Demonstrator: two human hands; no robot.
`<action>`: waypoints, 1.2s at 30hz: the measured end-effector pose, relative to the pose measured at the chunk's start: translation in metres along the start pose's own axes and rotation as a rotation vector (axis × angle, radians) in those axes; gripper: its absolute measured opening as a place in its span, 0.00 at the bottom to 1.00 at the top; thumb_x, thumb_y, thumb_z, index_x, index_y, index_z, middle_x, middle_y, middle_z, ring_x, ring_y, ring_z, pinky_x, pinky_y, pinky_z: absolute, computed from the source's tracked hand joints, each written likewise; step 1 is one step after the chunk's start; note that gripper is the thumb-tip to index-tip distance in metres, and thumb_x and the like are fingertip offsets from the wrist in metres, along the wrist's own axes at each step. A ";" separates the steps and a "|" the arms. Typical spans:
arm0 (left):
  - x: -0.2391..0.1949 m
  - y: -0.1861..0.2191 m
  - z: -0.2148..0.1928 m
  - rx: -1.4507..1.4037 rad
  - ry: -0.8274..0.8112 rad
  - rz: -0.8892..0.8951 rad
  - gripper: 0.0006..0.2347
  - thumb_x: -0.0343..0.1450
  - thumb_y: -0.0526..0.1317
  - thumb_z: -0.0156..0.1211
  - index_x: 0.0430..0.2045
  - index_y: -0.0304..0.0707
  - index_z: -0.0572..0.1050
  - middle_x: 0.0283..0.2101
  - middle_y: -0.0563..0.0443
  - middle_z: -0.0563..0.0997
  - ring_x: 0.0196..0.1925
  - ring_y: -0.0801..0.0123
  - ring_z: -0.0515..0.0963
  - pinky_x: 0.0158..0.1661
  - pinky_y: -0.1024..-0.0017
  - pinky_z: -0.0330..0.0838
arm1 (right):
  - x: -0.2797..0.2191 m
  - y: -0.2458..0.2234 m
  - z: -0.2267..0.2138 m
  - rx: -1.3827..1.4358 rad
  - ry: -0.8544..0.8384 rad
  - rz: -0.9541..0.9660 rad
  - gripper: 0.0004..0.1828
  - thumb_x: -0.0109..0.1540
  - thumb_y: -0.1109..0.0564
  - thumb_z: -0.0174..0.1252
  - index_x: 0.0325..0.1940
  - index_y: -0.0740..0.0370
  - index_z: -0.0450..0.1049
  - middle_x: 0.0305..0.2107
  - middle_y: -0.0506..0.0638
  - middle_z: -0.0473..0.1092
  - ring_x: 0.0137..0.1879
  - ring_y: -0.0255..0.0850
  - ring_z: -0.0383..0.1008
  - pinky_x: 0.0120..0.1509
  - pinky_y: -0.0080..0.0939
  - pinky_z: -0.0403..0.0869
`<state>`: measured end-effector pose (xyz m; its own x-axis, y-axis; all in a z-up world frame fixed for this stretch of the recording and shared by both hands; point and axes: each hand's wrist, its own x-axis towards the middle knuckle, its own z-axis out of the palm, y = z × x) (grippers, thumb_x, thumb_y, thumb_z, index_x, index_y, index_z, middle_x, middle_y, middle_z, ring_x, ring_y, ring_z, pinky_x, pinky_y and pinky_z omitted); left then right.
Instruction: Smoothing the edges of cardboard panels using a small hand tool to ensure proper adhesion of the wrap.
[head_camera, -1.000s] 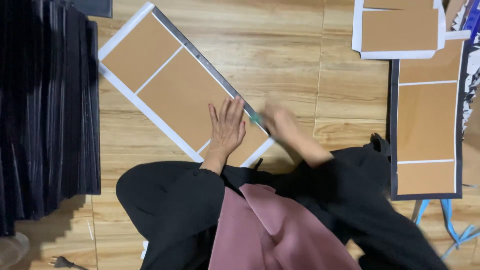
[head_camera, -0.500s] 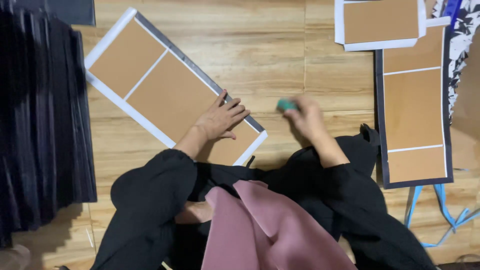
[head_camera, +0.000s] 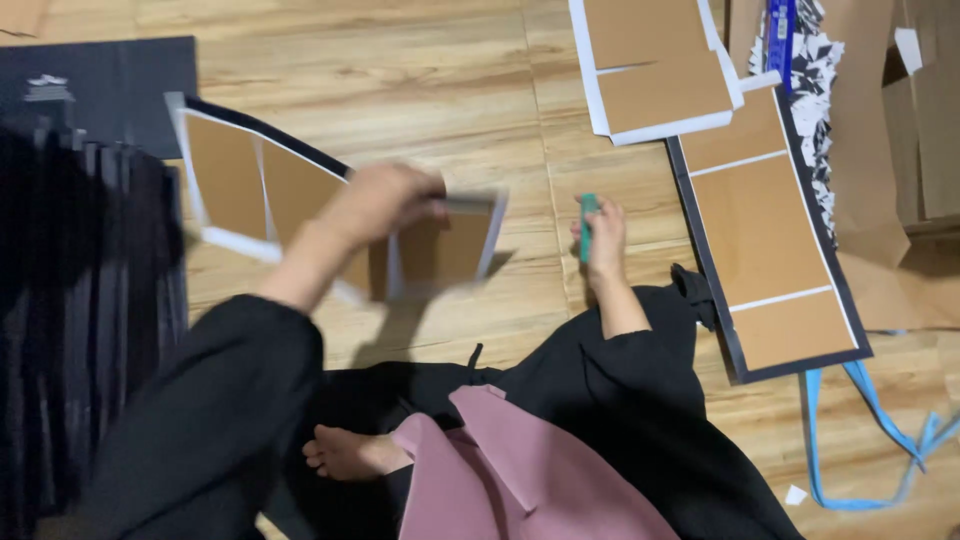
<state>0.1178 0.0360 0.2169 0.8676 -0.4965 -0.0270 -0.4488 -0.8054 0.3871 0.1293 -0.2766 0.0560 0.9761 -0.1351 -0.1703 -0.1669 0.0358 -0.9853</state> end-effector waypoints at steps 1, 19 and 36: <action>-0.006 0.005 -0.024 0.012 0.005 -0.006 0.09 0.63 0.46 0.58 0.33 0.51 0.75 0.30 0.51 0.78 0.38 0.57 0.78 0.40 0.61 0.70 | -0.002 -0.005 0.000 0.009 -0.009 -0.007 0.17 0.55 0.57 0.45 0.48 0.63 0.66 0.25 0.46 0.60 0.27 0.35 0.70 0.30 0.26 0.73; -0.118 -0.163 0.098 -0.335 1.631 -0.974 0.20 0.63 0.34 0.68 0.45 0.44 0.64 0.47 0.43 0.71 0.42 0.56 0.80 0.44 0.68 0.75 | -0.019 -0.019 0.083 -0.538 -0.757 0.155 0.22 0.36 0.49 0.73 0.32 0.53 0.76 0.25 0.44 0.71 0.28 0.33 0.66 0.35 0.28 0.62; -0.036 -0.079 0.159 0.272 0.085 0.034 0.38 0.39 0.68 0.57 0.41 0.52 0.62 0.43 0.56 0.64 0.57 0.64 0.58 0.61 0.47 0.37 | -0.037 -0.017 0.121 -1.158 -0.778 -0.097 0.23 0.49 0.52 0.62 0.48 0.46 0.68 0.41 0.47 0.70 0.47 0.51 0.70 0.47 0.53 0.70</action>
<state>0.0876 0.0659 0.0408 0.8607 -0.5051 0.0637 -0.5090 -0.8516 0.1251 0.1131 -0.1526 0.0803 0.7524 0.5009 -0.4277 0.2586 -0.8218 -0.5077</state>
